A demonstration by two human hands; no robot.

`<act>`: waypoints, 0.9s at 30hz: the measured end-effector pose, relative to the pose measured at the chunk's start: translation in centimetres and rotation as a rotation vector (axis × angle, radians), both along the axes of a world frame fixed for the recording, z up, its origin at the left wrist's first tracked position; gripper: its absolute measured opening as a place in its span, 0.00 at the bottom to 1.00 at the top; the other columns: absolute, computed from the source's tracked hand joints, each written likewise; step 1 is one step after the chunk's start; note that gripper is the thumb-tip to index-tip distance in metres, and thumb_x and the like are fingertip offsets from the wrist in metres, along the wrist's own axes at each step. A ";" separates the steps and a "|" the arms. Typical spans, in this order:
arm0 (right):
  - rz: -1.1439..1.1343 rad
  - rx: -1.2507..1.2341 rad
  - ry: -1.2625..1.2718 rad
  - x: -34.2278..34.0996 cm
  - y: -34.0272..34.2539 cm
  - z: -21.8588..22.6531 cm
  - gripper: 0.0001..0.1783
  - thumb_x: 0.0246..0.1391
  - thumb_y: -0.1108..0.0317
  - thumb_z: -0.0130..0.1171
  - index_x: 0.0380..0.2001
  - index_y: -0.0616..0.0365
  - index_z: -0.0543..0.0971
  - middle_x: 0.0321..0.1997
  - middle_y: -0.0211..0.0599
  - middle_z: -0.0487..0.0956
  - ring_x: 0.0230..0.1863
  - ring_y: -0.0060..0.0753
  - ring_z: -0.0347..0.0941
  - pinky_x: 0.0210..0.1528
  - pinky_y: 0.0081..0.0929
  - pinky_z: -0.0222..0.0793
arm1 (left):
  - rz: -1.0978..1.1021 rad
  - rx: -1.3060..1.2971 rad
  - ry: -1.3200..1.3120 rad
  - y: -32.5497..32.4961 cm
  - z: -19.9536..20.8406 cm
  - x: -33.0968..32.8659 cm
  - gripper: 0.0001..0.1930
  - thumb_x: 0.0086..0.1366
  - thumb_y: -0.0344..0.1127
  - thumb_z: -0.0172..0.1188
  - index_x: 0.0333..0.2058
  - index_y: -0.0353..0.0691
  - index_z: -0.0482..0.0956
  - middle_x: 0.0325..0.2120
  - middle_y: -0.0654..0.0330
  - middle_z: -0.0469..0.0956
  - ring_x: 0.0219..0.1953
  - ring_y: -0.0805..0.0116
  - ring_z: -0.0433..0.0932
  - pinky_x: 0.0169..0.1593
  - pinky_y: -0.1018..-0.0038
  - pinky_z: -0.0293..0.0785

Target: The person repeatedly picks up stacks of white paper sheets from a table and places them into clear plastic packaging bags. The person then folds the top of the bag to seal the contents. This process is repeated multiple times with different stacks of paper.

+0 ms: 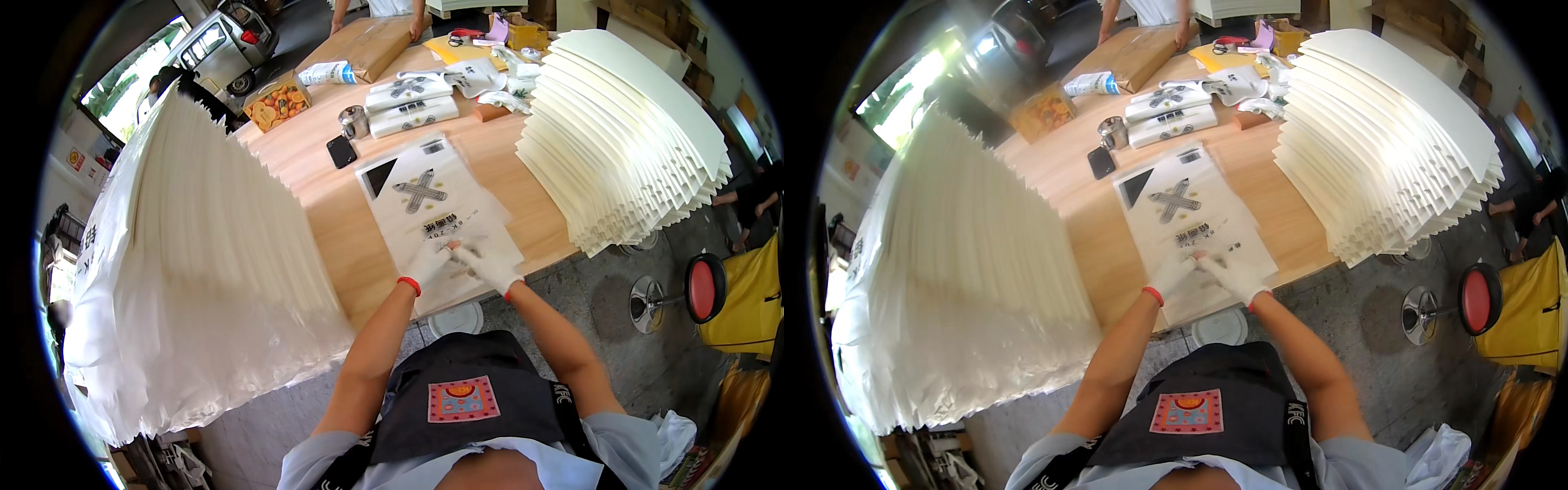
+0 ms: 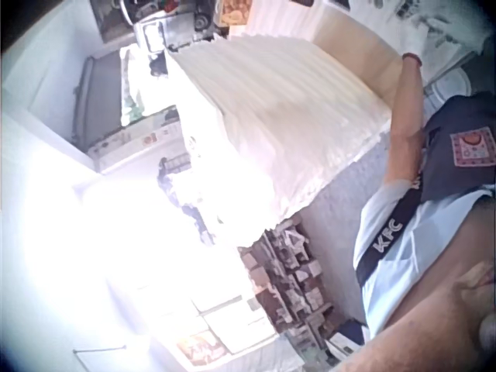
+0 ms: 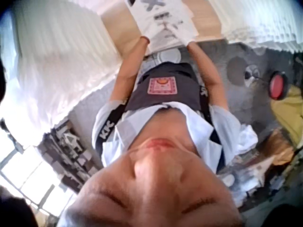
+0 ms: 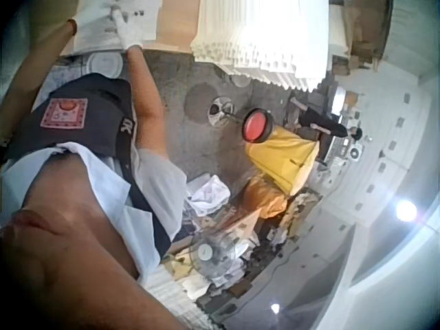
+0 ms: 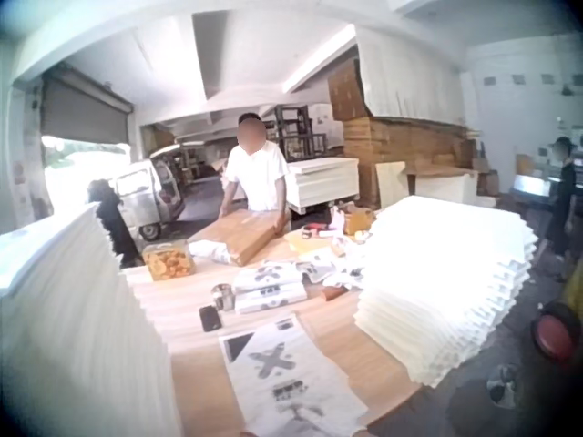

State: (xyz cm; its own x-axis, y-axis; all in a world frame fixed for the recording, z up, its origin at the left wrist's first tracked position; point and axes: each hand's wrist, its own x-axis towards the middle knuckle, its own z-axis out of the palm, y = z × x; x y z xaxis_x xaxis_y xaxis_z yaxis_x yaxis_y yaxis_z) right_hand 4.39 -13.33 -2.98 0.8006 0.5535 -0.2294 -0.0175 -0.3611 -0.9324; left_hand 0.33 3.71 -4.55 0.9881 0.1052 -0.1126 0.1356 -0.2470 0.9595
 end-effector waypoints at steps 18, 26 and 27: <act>-0.097 -0.218 -0.453 -1.3 -3.2 0.6 0.23 0.58 0.49 0.46 0.30 0.59 0.77 0.26 0.29 0.77 0.33 0.30 0.74 0.36 0.31 0.70 | -0.350 0.540 -0.587 -12.7 14.4 -2.9 0.17 0.52 0.25 0.55 0.42 0.47 0.78 0.25 0.54 0.76 0.29 0.57 0.76 0.31 0.68 0.71; 0.162 -0.619 -0.348 -0.3 -8.0 3.8 0.19 0.57 0.53 0.48 0.35 0.58 0.78 0.35 0.32 0.79 0.38 0.36 0.75 0.42 0.35 0.70 | -0.513 0.298 -0.614 -16.5 13.3 -4.0 0.14 0.60 0.30 0.54 0.46 0.47 0.77 0.25 0.60 0.78 0.30 0.64 0.79 0.33 0.71 0.74; 0.247 -0.673 -0.336 -0.1 -9.2 6.9 0.19 0.57 0.54 0.48 0.35 0.58 0.78 0.36 0.33 0.79 0.39 0.37 0.76 0.43 0.35 0.71 | -0.430 0.210 -0.585 -15.8 12.5 -2.9 0.13 0.62 0.31 0.54 0.46 0.44 0.76 0.26 0.61 0.78 0.28 0.68 0.77 0.32 0.72 0.73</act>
